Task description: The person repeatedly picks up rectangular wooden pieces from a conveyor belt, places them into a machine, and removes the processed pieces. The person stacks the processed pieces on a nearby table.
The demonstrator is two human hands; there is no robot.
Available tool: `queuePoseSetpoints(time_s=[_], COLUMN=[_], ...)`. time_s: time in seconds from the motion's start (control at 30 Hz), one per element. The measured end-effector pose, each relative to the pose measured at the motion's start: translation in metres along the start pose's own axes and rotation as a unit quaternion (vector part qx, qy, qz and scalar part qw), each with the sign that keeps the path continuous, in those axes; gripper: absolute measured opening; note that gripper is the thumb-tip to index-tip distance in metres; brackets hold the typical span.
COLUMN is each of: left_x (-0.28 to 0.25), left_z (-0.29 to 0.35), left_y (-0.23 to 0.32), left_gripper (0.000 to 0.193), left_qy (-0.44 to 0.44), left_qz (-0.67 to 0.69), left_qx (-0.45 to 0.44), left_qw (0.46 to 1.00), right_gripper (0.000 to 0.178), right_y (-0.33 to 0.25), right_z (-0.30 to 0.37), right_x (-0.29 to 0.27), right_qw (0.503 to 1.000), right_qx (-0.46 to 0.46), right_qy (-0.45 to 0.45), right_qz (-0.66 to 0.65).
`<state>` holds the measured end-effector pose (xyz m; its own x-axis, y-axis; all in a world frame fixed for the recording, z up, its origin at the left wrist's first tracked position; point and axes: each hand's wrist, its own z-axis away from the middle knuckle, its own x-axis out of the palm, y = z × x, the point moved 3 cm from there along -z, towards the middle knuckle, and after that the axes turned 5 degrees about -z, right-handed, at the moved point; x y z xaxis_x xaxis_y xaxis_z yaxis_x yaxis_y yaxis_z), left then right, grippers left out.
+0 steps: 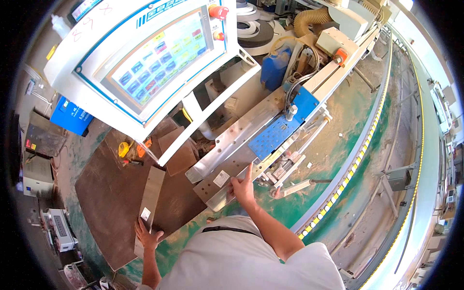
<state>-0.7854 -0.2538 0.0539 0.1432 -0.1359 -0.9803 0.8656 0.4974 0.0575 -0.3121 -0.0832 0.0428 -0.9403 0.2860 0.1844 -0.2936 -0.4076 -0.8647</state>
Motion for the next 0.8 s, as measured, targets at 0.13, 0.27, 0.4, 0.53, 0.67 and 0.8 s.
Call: queuePoseSetpoints(time_s=[0.13,0.27,0.4,0.53,0.67,0.8], left_x=[0.002,-0.004,-0.004,-0.01,-0.013,-0.01], left_z=[-0.003,-0.002,0.001,-0.003,-0.01,-0.024], left_y=[-0.001,0.006,0.003,0.009,0.003,-0.019], left_gripper=[0.136,0.135,0.135,0.133,0.13,0.112], left_qy=[0.0,0.015,0.01,-0.01,-0.009,-0.012], left_qz=[-0.007,-0.006,-0.004,-0.012,-0.021,0.019], left_qx=[-0.01,0.009,-0.001,-0.019,0.01,0.03], left_qw=[1.0,1.0,1.0,1.0,1.0,0.999], right_gripper=[0.086,0.051,0.037,0.03,0.033,0.047], right_y=[-0.021,-0.031,-0.053,-0.06,-0.085,-0.082], right_z=[-0.024,-0.055,-0.074,-0.104,-0.118,-0.104], right_x=[-0.025,-0.058,-0.078,-0.107,-0.131,-0.154], right_qw=[1.0,0.999,1.0,0.997,0.998,0.982], right_qx=[-0.017,0.01,0.012,-0.058,-0.045,-0.125], right_qy=[0.002,-0.002,-0.006,-0.002,0.041,0.123], right_qz=[-0.023,-0.053,-0.027,-0.045,0.002,-0.067])
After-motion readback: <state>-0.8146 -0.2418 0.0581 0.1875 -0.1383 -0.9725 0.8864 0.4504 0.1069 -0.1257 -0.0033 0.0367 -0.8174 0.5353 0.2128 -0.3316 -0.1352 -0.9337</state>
